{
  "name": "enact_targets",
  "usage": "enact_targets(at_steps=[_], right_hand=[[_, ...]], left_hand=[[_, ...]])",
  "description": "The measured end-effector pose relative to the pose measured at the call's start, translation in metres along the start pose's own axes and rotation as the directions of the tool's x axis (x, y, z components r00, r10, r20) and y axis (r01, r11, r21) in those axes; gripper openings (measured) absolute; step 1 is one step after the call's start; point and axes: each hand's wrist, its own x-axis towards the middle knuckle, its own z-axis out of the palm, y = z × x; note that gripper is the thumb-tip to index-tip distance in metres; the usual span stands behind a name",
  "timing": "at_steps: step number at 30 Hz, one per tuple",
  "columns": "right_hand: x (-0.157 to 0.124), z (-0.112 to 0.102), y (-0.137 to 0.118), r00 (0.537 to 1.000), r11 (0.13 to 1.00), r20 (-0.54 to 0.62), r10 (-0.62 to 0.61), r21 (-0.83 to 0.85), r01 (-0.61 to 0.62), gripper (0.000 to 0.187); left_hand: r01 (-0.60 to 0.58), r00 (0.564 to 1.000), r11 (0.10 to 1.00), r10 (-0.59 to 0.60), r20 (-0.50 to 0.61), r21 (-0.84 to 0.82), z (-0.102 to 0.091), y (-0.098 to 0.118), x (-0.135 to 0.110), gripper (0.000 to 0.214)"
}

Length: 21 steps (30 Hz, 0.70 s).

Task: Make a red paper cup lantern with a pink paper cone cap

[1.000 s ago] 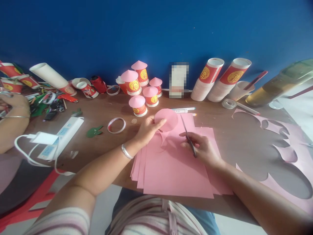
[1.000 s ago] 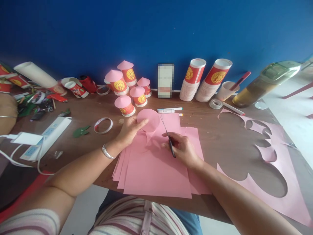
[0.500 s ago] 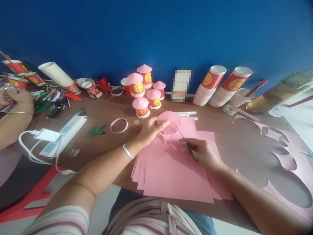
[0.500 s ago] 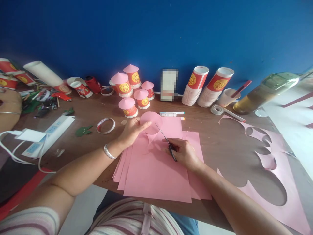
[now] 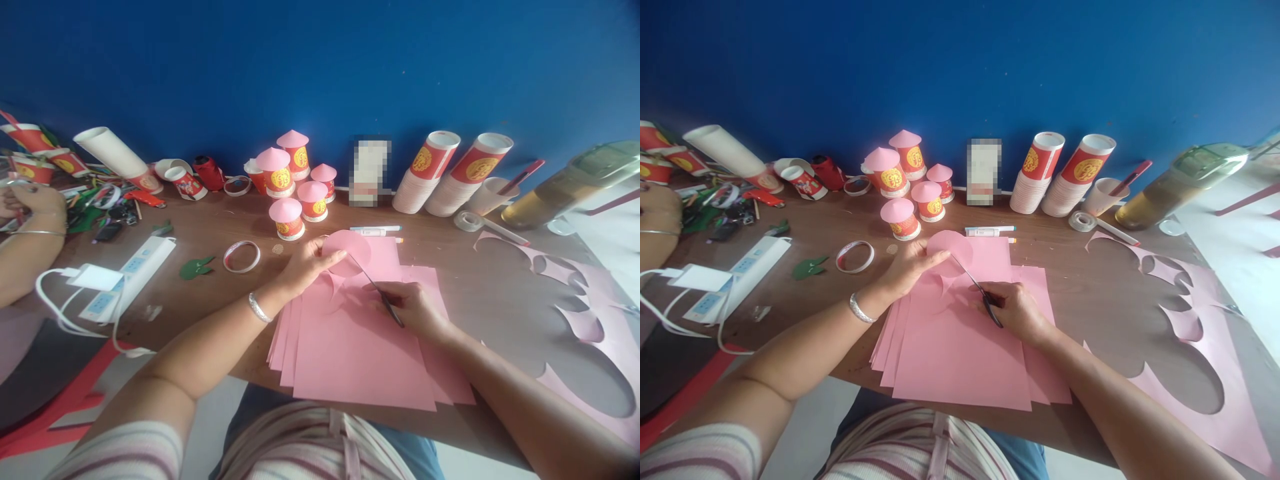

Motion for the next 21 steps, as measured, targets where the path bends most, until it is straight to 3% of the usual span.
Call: enact_targets(at_steps=[7,21], right_hand=[[-0.0007,-0.0026,0.0007,0.993,0.987,0.102,-0.055,-0.145,0.069,0.036],[-0.0014,-0.0001,0.0015,0.993,0.992,0.103,-0.057,-0.103,0.068,0.034]], left_hand=[[-0.013,1.000,0.999,0.012,0.017,0.045,-0.0041,0.0005,-0.0003,0.035],[-0.014,1.000,0.999,0.013,0.011,0.052,-0.0023,0.0039,0.0002,0.034]])
